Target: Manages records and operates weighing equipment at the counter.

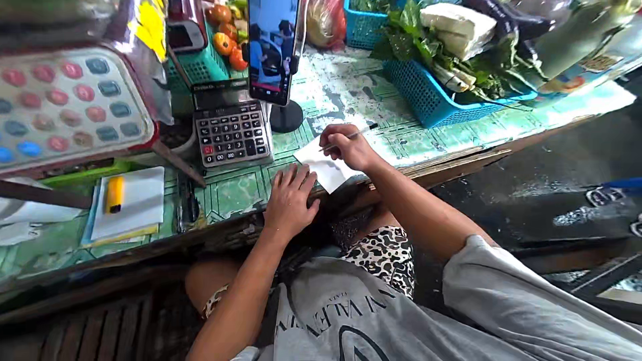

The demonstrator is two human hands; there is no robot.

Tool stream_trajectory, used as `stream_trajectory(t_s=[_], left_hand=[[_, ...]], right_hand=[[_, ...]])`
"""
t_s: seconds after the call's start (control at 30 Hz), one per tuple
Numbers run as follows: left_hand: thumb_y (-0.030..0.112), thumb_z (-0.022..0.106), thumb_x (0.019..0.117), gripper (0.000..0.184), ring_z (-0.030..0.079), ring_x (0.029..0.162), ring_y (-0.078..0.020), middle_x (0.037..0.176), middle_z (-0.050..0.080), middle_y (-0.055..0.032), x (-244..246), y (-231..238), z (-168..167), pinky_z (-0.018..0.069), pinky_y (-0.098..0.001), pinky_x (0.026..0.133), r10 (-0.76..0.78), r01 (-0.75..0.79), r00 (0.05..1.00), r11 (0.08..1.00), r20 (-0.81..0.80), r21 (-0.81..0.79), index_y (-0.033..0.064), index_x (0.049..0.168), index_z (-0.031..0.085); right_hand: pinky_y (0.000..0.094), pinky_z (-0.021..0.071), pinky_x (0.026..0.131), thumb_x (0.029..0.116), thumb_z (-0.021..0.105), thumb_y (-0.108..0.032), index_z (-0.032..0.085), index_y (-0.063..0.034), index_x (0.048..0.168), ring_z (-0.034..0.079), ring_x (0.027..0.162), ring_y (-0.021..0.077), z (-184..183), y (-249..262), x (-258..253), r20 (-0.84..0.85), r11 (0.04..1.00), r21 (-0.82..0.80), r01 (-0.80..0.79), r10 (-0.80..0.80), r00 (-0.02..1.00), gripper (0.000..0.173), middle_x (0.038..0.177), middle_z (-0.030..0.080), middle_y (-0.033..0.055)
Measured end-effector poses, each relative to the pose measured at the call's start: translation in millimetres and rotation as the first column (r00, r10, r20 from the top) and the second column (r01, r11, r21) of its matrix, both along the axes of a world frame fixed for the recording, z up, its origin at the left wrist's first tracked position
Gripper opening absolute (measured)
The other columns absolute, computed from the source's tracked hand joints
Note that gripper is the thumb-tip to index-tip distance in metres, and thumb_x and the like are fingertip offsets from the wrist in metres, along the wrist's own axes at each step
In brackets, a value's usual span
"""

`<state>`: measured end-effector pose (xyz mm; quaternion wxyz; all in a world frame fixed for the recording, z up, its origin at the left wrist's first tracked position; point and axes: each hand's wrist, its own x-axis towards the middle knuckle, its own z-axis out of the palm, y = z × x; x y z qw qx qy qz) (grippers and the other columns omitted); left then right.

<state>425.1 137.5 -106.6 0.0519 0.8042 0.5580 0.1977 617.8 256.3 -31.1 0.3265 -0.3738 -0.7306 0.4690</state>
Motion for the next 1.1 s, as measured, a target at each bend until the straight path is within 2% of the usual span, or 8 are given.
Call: stream_trajectory(t_s=[0.1, 0.2, 0.3, 0.5, 0.63, 0.77, 0.97, 1.1], left_hand=[[0.047, 0.064, 0.0932, 0.054, 0.039, 0.150, -0.0296, 0.157, 0.050, -0.0042, 0, -1, -2, 0.0285, -0.0602, 0.121, 0.010, -0.010, 1.000, 1.000, 0.018, 0.010, 0.0223, 0.142, 0.063], [0.046, 0.066, 0.0916, 0.058, 0.040, 0.149, -0.0297, 0.156, 0.050, -0.0060, -1, 0, -2, 0.0281, -0.0590, 0.122, 0.003, -0.004, 0.998, 1.000, 0.057, 0.024, 0.0183, 0.142, 0.062], [0.043, 0.067, 0.0919, 0.058, 0.040, 0.149, -0.0305, 0.155, 0.052, -0.0090, -3, -4, -2, 0.0268, -0.0588, 0.123, -0.003, 0.002, 0.995, 1.000, 0.098, 0.010, 0.0120, 0.140, 0.062], [0.041, 0.070, 0.0880, 0.056, 0.047, 0.144, -0.0350, 0.149, 0.058, -0.0104, -4, -5, 2, 0.0324, -0.0617, 0.120, 0.008, -0.014, 0.993, 0.998, 0.117, 0.057, 0.0115, 0.135, 0.068], [0.040, 0.073, 0.0854, 0.055, 0.050, 0.142, -0.0341, 0.148, 0.059, -0.0084, -4, -5, 2, 0.0341, -0.0602, 0.119, 0.000, -0.007, 0.996, 0.996, 0.084, 0.092, 0.0123, 0.133, 0.069], [0.037, 0.073, 0.0855, 0.056, 0.048, 0.144, -0.0329, 0.149, 0.058, -0.0079, -7, -5, 2, 0.0330, -0.0592, 0.120, -0.018, 0.011, 0.997, 0.996, 0.073, 0.087, 0.0131, 0.135, 0.068], [0.037, 0.072, 0.0866, 0.054, 0.048, 0.144, -0.0322, 0.149, 0.058, -0.0083, -5, -5, 2, 0.0325, -0.0588, 0.120, -0.007, 0.000, 0.996, 0.997, 0.087, 0.079, 0.0127, 0.134, 0.068], [0.039, 0.071, 0.0864, 0.053, 0.048, 0.143, -0.0310, 0.148, 0.059, -0.0068, -3, -4, 0, 0.0326, -0.0578, 0.121, 0.012, -0.020, 0.997, 0.995, 0.080, 0.100, 0.0138, 0.133, 0.069]], right_hand=[[0.0279, 0.0481, 0.053, 0.0986, 0.036, -0.013, 0.069, -0.0037, 0.086, 0.058, 0.058, 0.0080, -2, 17, -18, 0.004, 1.000, -0.017, -0.026, 0.026, 1.000, 0.036, 0.073, 0.066, 0.0013], [0.0232, 0.0415, 0.047, 0.1079, 0.023, -0.032, 0.063, -0.0131, 0.087, 0.049, 0.051, 0.0059, 9, 5, -16, -0.360, 0.941, -0.336, 0.027, -0.155, 0.920, 0.049, 0.066, 0.059, -0.0042], [0.0191, 0.0409, 0.046, 0.1039, 0.024, -0.069, 0.062, -0.0254, 0.097, 0.048, 0.052, 0.0026, 16, -77, 11, -0.476, 0.750, -0.643, -0.156, -0.232, 0.848, 0.058, 0.069, 0.056, -0.0077], [0.0180, 0.0405, 0.045, 0.1034, 0.031, -0.066, 0.066, -0.0199, 0.102, 0.049, 0.051, 0.0026, -59, -236, 49, -0.472, 0.353, -0.859, -0.372, -0.264, 0.841, 0.058, 0.071, 0.057, -0.0049], [0.0181, 0.0398, 0.043, 0.1102, 0.021, -0.047, 0.062, -0.0116, 0.110, 0.051, 0.050, 0.0044, -91, -238, 47, -0.279, 0.459, -0.883, -0.098, -0.347, 0.895, 0.054, 0.074, 0.062, 0.0002], [0.0302, 0.0574, 0.063, 0.1080, 0.046, -0.029, 0.067, -0.0077, 0.116, 0.068, 0.073, 0.0134, -115, -234, 57, -0.080, 0.705, -0.682, 0.193, -0.334, 0.939, 0.031, 0.090, 0.071, 0.0048], [0.0351, 0.0605, 0.092, 0.1069, 0.055, -0.024, 0.075, -0.0046, 0.114, 0.074, 0.096, 0.0119, -66, -256, 85, -0.090, 0.943, -0.330, 0.044, -0.078, 0.993, 0.029, 0.106, 0.078, 0.0046], [0.0387, 0.0506, 0.109, 0.1095, 0.049, -0.029, 0.066, -0.0019, 0.129, 0.066, 0.120, 0.0186, -71, -249, 74, -0.301, 0.836, -0.475, -0.274, 0.138, 0.944, 0.037, 0.127, 0.070, 0.0101]])
